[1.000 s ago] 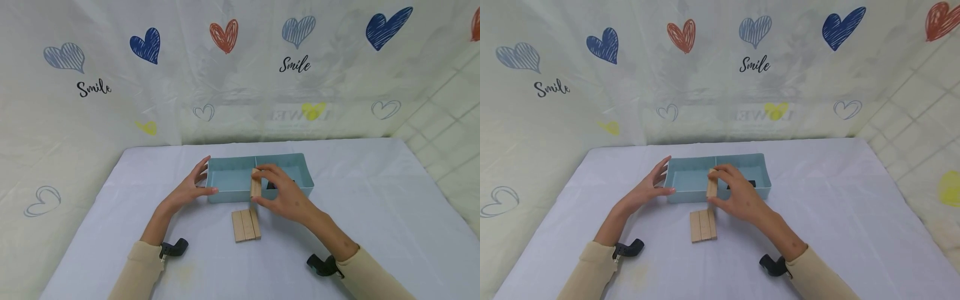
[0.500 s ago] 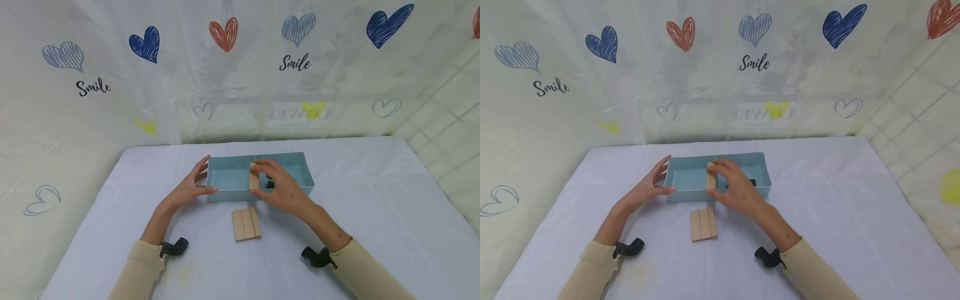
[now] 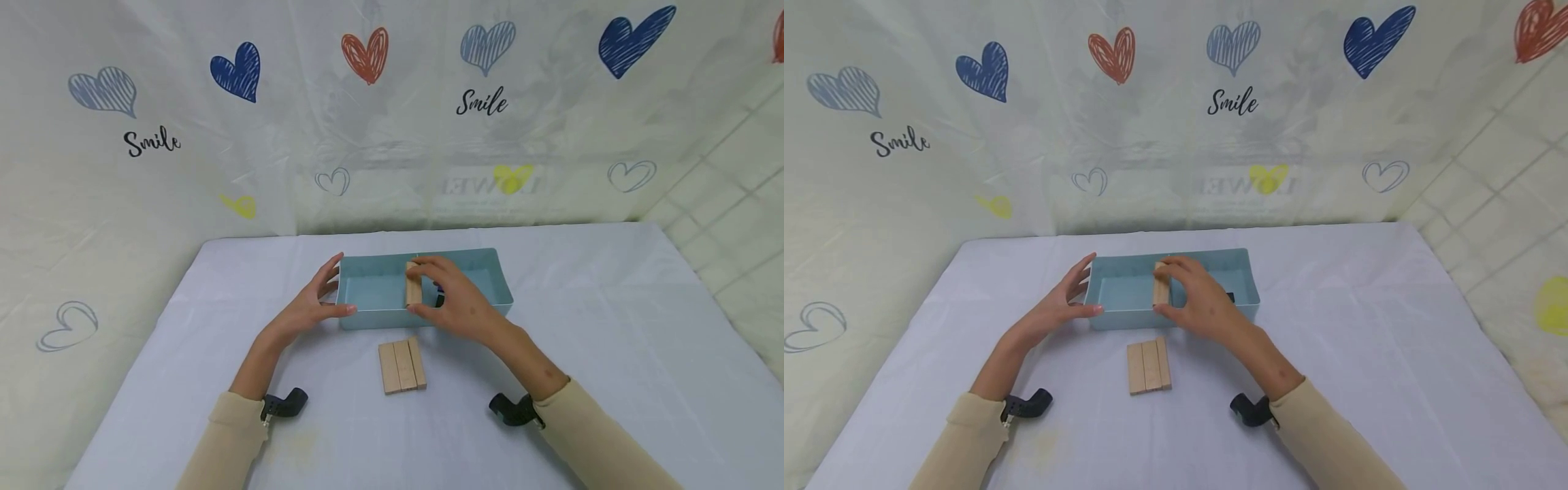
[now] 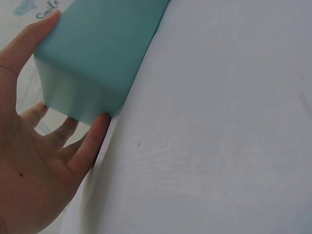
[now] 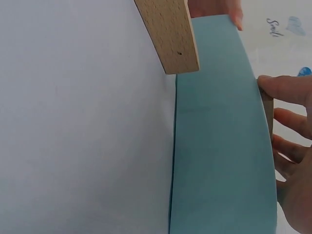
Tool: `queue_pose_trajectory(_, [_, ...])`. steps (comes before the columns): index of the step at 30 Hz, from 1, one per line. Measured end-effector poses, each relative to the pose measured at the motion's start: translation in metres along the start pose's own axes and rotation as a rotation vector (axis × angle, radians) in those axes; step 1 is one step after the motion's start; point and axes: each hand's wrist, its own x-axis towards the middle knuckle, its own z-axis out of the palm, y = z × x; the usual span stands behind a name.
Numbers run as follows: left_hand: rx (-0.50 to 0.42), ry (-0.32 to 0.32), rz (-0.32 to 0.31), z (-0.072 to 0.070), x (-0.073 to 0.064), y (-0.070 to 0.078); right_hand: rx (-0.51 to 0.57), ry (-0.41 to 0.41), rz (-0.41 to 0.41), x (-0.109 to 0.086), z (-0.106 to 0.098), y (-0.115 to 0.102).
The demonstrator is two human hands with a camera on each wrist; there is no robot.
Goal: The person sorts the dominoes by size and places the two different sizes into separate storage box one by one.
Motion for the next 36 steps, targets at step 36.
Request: queue_pose_trajectory(36, [-0.01, -0.016, 0.009, -0.001, -0.001, -0.001, 0.014, -0.026, 0.038, -0.009, -0.015, 0.003])
